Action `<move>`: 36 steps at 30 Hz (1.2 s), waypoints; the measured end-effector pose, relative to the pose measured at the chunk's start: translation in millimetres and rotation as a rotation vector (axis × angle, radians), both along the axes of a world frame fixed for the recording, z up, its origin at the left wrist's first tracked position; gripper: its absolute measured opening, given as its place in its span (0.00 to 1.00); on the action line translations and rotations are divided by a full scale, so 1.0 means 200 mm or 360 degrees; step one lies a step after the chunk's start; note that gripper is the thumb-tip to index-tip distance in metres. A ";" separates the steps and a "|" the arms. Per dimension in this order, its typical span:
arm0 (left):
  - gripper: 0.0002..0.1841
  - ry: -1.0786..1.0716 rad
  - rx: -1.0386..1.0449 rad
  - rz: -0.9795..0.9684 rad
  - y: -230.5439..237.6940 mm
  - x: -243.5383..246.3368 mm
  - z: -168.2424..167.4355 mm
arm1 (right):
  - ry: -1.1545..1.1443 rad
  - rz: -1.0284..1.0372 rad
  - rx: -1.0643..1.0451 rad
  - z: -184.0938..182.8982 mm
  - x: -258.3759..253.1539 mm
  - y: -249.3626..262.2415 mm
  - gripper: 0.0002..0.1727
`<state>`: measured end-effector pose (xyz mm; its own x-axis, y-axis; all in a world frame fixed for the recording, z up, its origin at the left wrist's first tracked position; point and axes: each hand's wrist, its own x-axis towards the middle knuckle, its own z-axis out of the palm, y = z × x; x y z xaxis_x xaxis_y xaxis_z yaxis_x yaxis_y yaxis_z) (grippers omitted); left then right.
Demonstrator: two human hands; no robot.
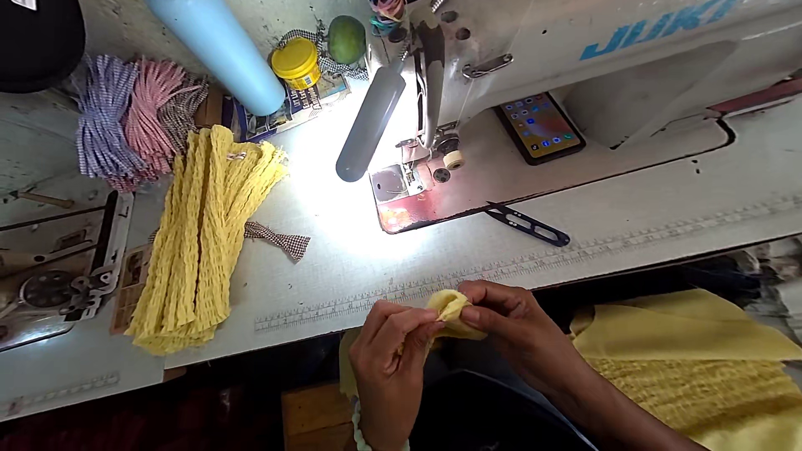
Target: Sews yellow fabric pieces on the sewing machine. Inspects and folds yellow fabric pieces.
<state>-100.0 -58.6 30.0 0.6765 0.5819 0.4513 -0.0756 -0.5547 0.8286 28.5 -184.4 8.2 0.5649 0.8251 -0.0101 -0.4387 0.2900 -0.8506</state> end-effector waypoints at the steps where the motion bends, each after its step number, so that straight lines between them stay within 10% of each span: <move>1: 0.06 -0.0017 -0.0021 0.0004 0.00 0.00 0.01 | 0.0063 0.0020 0.0030 0.00 0.00 0.00 0.06; 24: 0.06 -0.0010 -0.0027 -0.0070 -0.01 0.03 0.02 | 0.0072 0.0045 0.0089 0.03 0.02 0.01 0.06; 31: 0.08 0.0182 0.0496 0.0089 -0.01 0.02 0.03 | 0.0266 0.0062 0.0063 0.02 -0.01 0.01 0.07; 36: 0.07 0.0165 0.0133 0.0009 -0.01 0.02 0.06 | 0.0090 0.0076 -0.0032 0.05 -0.01 0.02 0.06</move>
